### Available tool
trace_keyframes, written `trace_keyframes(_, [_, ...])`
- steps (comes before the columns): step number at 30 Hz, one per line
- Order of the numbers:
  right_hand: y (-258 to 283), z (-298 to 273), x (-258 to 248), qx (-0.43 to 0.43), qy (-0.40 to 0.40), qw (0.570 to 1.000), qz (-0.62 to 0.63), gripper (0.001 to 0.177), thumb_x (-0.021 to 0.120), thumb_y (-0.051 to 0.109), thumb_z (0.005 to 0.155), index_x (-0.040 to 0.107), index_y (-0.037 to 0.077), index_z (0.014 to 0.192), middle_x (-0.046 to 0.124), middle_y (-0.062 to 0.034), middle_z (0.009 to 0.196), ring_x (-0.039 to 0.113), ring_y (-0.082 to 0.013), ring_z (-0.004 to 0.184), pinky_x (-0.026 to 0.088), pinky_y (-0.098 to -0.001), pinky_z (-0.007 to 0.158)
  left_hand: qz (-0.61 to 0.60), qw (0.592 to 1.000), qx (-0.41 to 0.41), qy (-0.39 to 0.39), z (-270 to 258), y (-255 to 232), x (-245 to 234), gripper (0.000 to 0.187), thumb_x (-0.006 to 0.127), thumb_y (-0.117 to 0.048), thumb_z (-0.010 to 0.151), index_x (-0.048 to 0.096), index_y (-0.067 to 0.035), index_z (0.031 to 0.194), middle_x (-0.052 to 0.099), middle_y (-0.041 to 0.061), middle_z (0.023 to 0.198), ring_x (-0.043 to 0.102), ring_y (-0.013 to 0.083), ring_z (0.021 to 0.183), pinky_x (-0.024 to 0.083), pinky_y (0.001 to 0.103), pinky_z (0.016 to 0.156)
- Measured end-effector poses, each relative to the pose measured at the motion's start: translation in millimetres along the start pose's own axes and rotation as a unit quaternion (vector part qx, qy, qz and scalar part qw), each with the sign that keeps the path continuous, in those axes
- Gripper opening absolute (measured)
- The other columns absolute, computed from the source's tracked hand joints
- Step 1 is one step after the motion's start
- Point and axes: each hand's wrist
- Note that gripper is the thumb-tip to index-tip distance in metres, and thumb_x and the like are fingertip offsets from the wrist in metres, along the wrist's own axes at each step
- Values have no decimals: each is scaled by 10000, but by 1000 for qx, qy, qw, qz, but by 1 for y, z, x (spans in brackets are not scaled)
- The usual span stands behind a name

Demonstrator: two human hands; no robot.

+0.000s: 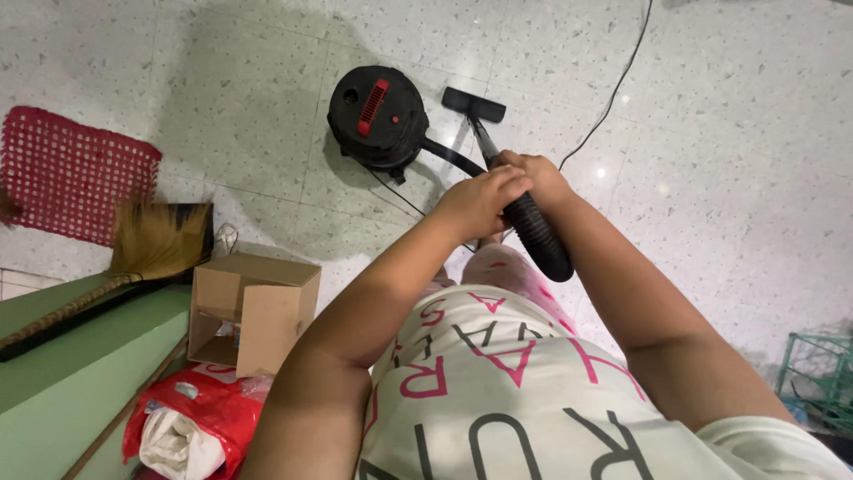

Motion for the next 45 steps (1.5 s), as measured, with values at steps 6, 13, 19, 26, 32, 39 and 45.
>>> trace_keyframes(6, [-10,0,2,13,-2,999,-50,271,686,266,862,647,126,1090,743,-102,1001,713,-345,919,548,-403,819,-22,1000,2,8,7,1,7,790,883,-206,677,532,-179,1385,504,100,1474,556,325,1324,529,409,1022])
trace_keyframes(13, [-45,22,-27,66,-20,998,9,278,690,222,868,653,134,1129,742,-84,1027,717,-313,943,550,-385,854,-14,1000,-18,18,61,24,35,747,863,-150,749,529,-183,1417,477,106,1512,554,329,1307,513,417,1054])
trace_keyframes(19, [-115,61,-66,26,-14,998,51,281,618,155,906,659,143,1183,742,-91,1061,721,-281,968,555,-363,860,-33,998,-60,17,130,36,44,784,866,-97,664,552,-180,1378,481,97,1489,551,335,1317,508,417,1044])
trace_keyframes(26, [-183,95,-97,62,5,992,110,417,593,177,923,577,164,1340,737,-125,1091,716,-258,975,563,-370,846,-46,994,-93,26,196,55,52,762,854,-81,673,565,-173,1372,492,94,1494,546,321,1319,500,416,1043])
trace_keyframes(32, [-191,63,-98,279,-17,795,538,511,499,263,1011,486,101,1495,681,-152,1243,691,-251,1088,589,-377,902,-27,999,-24,10,206,50,65,739,854,-111,667,572,-158,1349,514,101,1473,529,338,1349,496,420,1055])
trace_keyframes(39, [-138,16,-85,282,-20,795,537,468,486,294,1052,575,32,1430,685,-158,1221,675,-248,1078,574,-378,913,-32,999,28,2,147,13,52,690,824,-156,689,588,-198,1336,552,102,1442,602,328,1273,542,415,997])
trace_keyframes(45, [-51,-21,-40,-38,-79,958,274,637,716,180,800,517,22,1384,629,-159,1250,624,-258,1103,513,-376,930,-79,996,17,-40,76,-1,2,601,840,-184,740,625,-189,1301,620,61,1379,665,323,1188,571,409,985])
Point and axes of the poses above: each hand's wrist, its own z-axis towards the middle knuckle, its own x-axis out of the palm, y = z × x
